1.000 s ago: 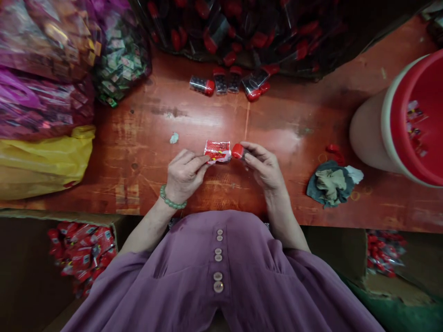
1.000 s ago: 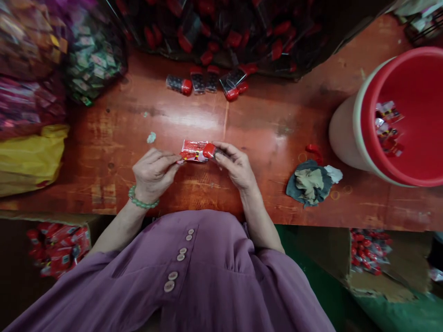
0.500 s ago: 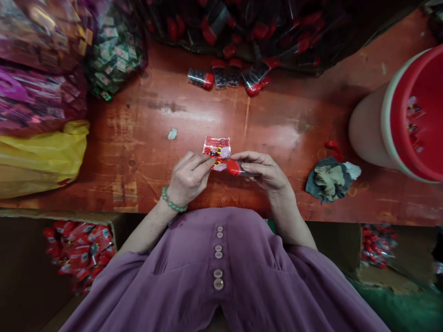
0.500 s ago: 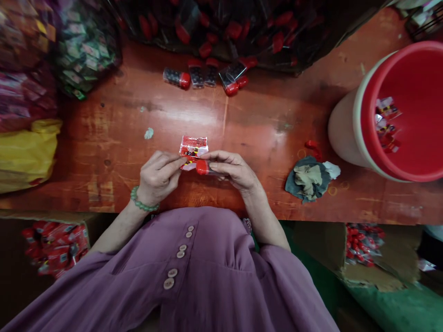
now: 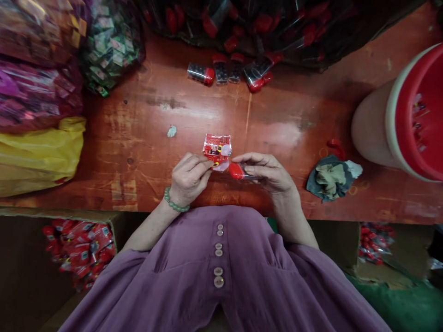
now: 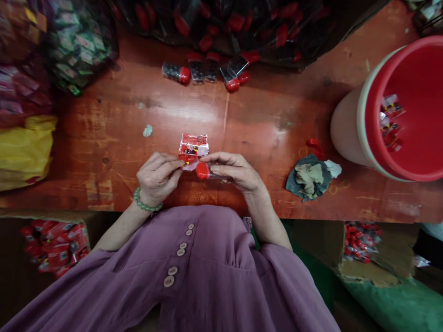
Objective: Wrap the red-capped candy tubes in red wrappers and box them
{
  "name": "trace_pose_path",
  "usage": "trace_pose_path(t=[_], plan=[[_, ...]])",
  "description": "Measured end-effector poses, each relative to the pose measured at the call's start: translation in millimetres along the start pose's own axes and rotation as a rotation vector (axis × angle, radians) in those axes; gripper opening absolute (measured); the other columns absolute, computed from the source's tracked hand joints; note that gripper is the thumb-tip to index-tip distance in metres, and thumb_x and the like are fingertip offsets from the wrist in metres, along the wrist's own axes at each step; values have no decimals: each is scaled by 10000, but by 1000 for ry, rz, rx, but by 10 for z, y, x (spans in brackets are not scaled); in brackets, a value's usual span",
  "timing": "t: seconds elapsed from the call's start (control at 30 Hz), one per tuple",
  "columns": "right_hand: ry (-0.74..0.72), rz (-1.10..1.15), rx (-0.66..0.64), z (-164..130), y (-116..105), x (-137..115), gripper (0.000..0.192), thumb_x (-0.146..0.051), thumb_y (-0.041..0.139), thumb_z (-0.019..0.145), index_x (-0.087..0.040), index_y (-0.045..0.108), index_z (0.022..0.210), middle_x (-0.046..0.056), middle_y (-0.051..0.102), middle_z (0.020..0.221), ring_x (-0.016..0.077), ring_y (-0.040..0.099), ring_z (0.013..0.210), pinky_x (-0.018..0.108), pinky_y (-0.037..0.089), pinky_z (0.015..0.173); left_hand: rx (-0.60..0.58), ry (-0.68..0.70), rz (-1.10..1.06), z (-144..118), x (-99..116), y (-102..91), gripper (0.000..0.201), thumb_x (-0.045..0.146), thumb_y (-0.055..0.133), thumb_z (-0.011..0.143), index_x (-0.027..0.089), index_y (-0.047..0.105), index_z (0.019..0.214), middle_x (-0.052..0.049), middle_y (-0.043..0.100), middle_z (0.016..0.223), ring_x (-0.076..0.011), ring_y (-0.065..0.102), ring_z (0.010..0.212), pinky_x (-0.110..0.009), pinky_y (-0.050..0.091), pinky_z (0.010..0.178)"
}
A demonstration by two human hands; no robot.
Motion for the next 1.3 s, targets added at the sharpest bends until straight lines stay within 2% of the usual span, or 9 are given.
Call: trace_pose_path(t=[0.13, 0.33, 0.67, 0.9, 0.97, 1.03, 1.1, 1.2, 1.3], plan=[[9, -6, -45, 21, 42, -15, 250, -286, 748, 761, -217, 761, 1001, -48, 588, 621, 39, 333, 456, 190, 195, 418, -7, 36, -9, -20, 4, -8, 134, 116, 630, 869, 204, 681, 957, -36, 727, 869, -160, 644, 780, -307, 548, 704], [31, -22, -65, 110, -20, 41, 307, -254, 744, 771, -221, 721, 1074, -3, 693, 854, 37, 431, 516, 165, 225, 406, -68, 94, 11, -53, 41, 0, 140, 119, 627, 886, 200, 670, 992, -46, 733, 904, -161, 643, 799, -311, 543, 725], [160, -100, -88, 225, -63, 192, 242, -242, 706, 787, -169, 727, 1017, -59, 551, 610, 30, 344, 452, 179, 217, 407, -71, 177, -29, -77, 54, 12, 164, 146, 641, 888, 169, 678, 1046, -75, 735, 903, -173, 650, 816, -313, 541, 738], [51, -251, -11, 171, 31, 154, 218, -282, 679, 835, -208, 738, 1031, -60, 560, 616, 46, 378, 472, 193, 300, 442, -85, 249, 87, -48, 114, 43, 207, 226, 676, 885, 181, 692, 1086, -79, 761, 1028, -198, 667, 870, -330, 522, 735], [-43, -345, 36, 144, 75, 115, 205, -278, 668, 851, -217, 740, 1033, -38, 614, 706, 63, 471, 551, 206, 399, 522, -69, 289, 95, -29, 136, 53, 203, 207, 682, 875, 165, 693, 1073, -78, 770, 1005, -201, 666, 859, -331, 509, 714], [-160, -465, 104, 102, 120, 62, 221, -274, 656, 867, -225, 736, 1067, -2, 668, 877, 101, 587, 740, 256, 501, 705, -61, 335, 82, -15, 146, 62, 233, 168, 688, 859, 145, 685, 1091, -86, 774, 999, -209, 668, 866, -340, 500, 714], [-243, -554, 146, 57, 168, 37, 255, -287, 640, 887, -236, 721, 1123, 24, 673, 1017, 140, 623, 917, 318, 515, 877, -75, 358, 46, -10, 130, 68, 272, 158, 686, 856, 162, 679, 1129, -82, 774, 1027, -218, 674, 907, -356, 502, 756], [-271, -539, 149, 8, 220, 76, 268, -345, 611, 922, -247, 703, 1153, 31, 669, 1036, 151, 629, 945, 343, 525, 904, -119, 255, -42, -30, 46, 56, 322, 226, 702, 865, 261, 678, 1184, -53, 756, 1133, -243, 662, 1072, -422, 480, 933], [-291, -473, 200, -39, 232, 115, 269, -375, 627, 916, -248, 690, 1145, 34, 663, 1049, 153, 632, 929, 337, 543, 858, -45, -65, -180, -115, -96, -24, 568, 413, 821, 751, 298, 636, 1276, -74, 660, 1336, -320, 527, 1322, -516, 365, 1122]])
Point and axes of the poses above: each hand's wrist, its own z-axis towards the middle knuckle, its own y-axis out of the palm, x = y × z, the point moved 6 cm from there along z, towards the middle knuckle
